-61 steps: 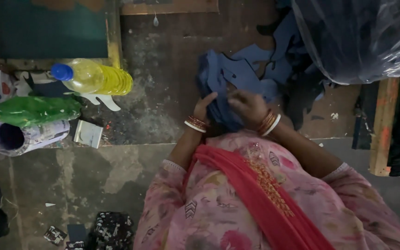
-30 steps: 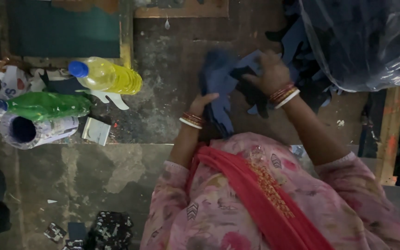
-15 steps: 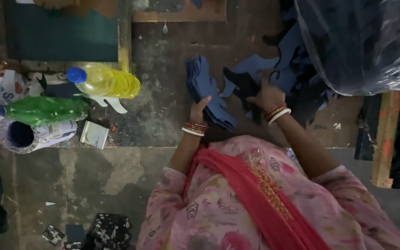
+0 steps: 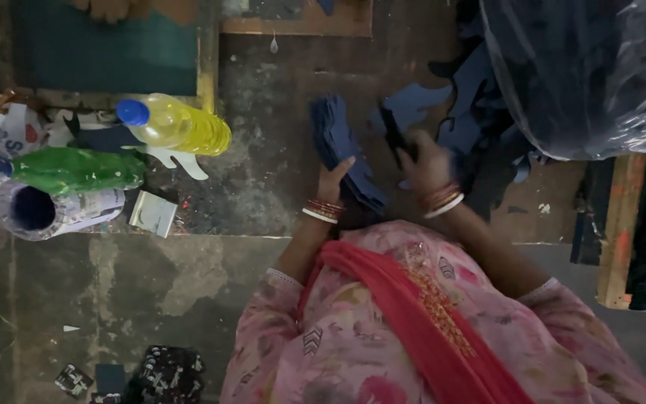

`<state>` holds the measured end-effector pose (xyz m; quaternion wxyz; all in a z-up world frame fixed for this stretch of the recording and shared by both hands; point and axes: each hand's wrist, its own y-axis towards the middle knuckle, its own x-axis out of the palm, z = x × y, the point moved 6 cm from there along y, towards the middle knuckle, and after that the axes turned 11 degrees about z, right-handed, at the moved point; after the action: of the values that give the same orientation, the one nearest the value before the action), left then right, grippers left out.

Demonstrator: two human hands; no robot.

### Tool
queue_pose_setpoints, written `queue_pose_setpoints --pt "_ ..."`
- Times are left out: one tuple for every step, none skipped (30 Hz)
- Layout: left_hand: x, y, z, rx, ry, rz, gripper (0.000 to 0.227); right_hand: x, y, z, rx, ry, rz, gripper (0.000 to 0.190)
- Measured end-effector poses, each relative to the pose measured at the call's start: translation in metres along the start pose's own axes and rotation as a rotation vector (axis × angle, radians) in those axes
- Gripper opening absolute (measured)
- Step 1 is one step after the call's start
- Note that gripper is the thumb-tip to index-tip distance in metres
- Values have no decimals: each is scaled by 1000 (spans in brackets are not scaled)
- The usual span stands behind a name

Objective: The person sorts through a pile of blue and black fabric pieces on a cluttered workbench. They pick up individual pieces, separate them, and place them into a wooden tray to the right. The person also moves a plastic bag and other items on the table to access the fabric.

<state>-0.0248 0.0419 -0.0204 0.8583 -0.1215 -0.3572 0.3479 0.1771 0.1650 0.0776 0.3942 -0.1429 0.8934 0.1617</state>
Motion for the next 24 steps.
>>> queue_pose_setpoints --pt "5 -7 8 0 -2 5 60 3 -5 -19 -2 0 -5 46" --pt "12 -14 15 -8 19 -3 59 4 -12 -46 -137 50 0 45" --pt "17 -20 22 -17 44 -14 58 6 -19 -73 -270 100 9 44" --pt "12 -21 19 -18 44 -13 58 4 -16 -71 -270 101 7 44" --pt "12 -20 12 -130 -74 -79 59 10 -13 -73 -319 163 -139 41" --pt "12 -20 6 -242 -192 -144 60 15 -11 -76 -369 224 -285 38" --pt "-1 -13 1 -238 -193 -145 60 11 9 -80 -373 225 -284 38" --pt "-16 -5 -5 -250 -240 -105 58 14 29 -74 -216 126 -374 35" --pt "-32 0 -12 -265 -289 -61 57 16 44 -67 -56 27 -467 33" --pt "-20 -9 10 -264 -289 -59 57 24 59 -48 -57 28 -469 33" --pt "-6 -19 30 -290 -335 -74 56 24 78 -34 -204 -107 -273 44" --pt "8 -29 51 -316 -381 -90 56 23 95 -22 -348 -238 -74 56" --pt "7 -29 55 -316 -378 -90 56 27 101 -26 -346 -236 -73 56" --pt "12 -30 61 -284 -366 -179 57 30 108 -28 -328 -324 -64 67" --pt "18 -30 67 -252 -355 -272 58 32 117 -29 -309 -414 -52 78" --pt "3 -19 57 -252 -354 -274 58 35 121 -19 -309 -414 -50 78" --pt "-17 -8 45 -241 -337 -202 59 42 124 -3 -198 -371 -125 74" --pt "-37 3 33 -230 -320 -131 59 49 126 14 -86 -327 -199 71" --pt "-49 12 31 -234 -318 -131 59 38 124 27 -82 -327 -199 71" --pt "-67 22 29 -221 -321 -25 58 29 121 38 -62 -183 -255 59" --pt "-83 35 27 -202 -325 78 57 20 121 48 -47 -39 -306 48" --pt "-65 21 58 -202 -324 75 57 0 123 35 -47 -39 -303 48" --pt "-43 4 88 -199 -332 -6 58 -15 118 19 -80 55 -395 41" --pt "-21 -13 118 -196 -340 -88 59 -31 113 4 -114 150 -486 36"
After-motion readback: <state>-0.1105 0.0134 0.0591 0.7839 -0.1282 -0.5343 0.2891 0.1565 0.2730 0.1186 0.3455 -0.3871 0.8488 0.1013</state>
